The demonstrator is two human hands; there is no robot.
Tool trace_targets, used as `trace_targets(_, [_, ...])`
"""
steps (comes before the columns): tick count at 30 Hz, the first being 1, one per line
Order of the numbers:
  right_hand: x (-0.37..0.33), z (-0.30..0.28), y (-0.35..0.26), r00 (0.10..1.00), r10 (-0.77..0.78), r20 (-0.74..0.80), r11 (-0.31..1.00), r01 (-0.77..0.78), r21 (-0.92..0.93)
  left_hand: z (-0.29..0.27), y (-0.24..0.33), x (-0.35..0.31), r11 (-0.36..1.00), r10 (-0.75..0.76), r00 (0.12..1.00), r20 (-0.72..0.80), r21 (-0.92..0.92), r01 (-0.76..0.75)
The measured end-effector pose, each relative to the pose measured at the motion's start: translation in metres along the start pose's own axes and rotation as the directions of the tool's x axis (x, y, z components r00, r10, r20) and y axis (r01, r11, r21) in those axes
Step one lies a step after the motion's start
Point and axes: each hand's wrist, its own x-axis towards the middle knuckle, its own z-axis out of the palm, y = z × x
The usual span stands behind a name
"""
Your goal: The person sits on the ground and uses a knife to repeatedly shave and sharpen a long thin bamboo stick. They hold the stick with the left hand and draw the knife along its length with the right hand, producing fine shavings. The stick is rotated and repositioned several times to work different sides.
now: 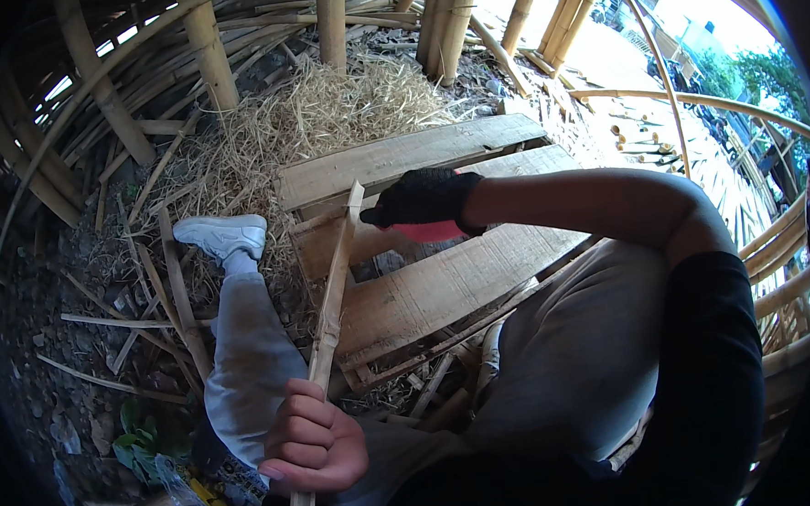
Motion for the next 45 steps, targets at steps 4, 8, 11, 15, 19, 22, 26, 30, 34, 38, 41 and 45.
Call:
trace_targets(4, [-0.002,-0.027,-0.052,0.999,-0.024,0.027,0.941,0.014,0.338,-0.001,0.002,0.001,1.000,-0.011,1.000,0.018,-0.018,0.011])
trace_targets(8, [0.005,-0.026,-0.022,1.000,-0.013,-0.004,0.993,0.013,0.120,0.001,0.003,0.003,1.000,-0.010,1.000,-0.001,0.024,0.010])
trace_targets(11, [0.001,-0.015,0.012,0.976,0.191,0.106,0.970,-0.204,0.130,-0.007,-0.001,0.002,0.999,-0.043,0.995,0.087,0.005,0.043])
trace_targets(15, [-0.009,-0.045,-0.055,0.994,0.003,0.109,0.961,-0.033,0.275,-0.014,-0.001,0.005,1.000,0.011,0.991,0.133,0.002,-0.011])
trace_targets(19, [0.000,-0.003,0.017,0.994,0.062,-0.086,0.965,-0.038,0.259,-0.003,0.002,0.008,0.998,-0.063,0.975,0.214,0.025,0.059])
trace_targets(22, [-0.005,-0.029,0.001,0.920,0.358,0.160,0.884,-0.389,0.261,-0.017,0.000,0.013,0.999,0.015,0.943,0.334,-0.038,-0.002])
trace_targets(26, [-0.021,-0.038,-0.032,0.977,0.162,0.139,0.950,-0.192,0.245,-0.023,0.001,0.012,1.000,0.004,0.939,0.343,-0.027,0.006])
trace_targets(30, [-0.012,-0.023,0.010,0.931,0.353,0.089,0.879,-0.363,0.310,-0.017,0.000,0.021,0.999,0.004,0.887,0.462,-0.046,0.019])
trace_targets(34, [-0.036,-0.014,0.022,0.817,0.546,0.185,0.678,-0.561,0.475,-0.022,-0.003,0.044,0.996,0.037,0.652,0.757,-0.084,0.042])
trace_targets(38, [-0.039,-0.017,0.006,0.878,0.463,0.118,0.765,-0.464,0.446,-0.029,-0.004,0.052,0.996,0.041,0.587,0.808,-0.078,0.038])
trace_targets(41, [-0.039,-0.019,-0.006,0.927,0.375,0.030,0.830,-0.350,0.435,-0.030,-0.001,0.053,0.996,0.025,0.552,0.833,-0.069,0.060])
trace_targets(45, [-0.043,-0.017,-0.056,0.953,0.191,-0.235,0.926,-0.096,0.365,-0.027,-0.001,0.053,0.996,0.020,0.547,0.837,-0.066,0.065])
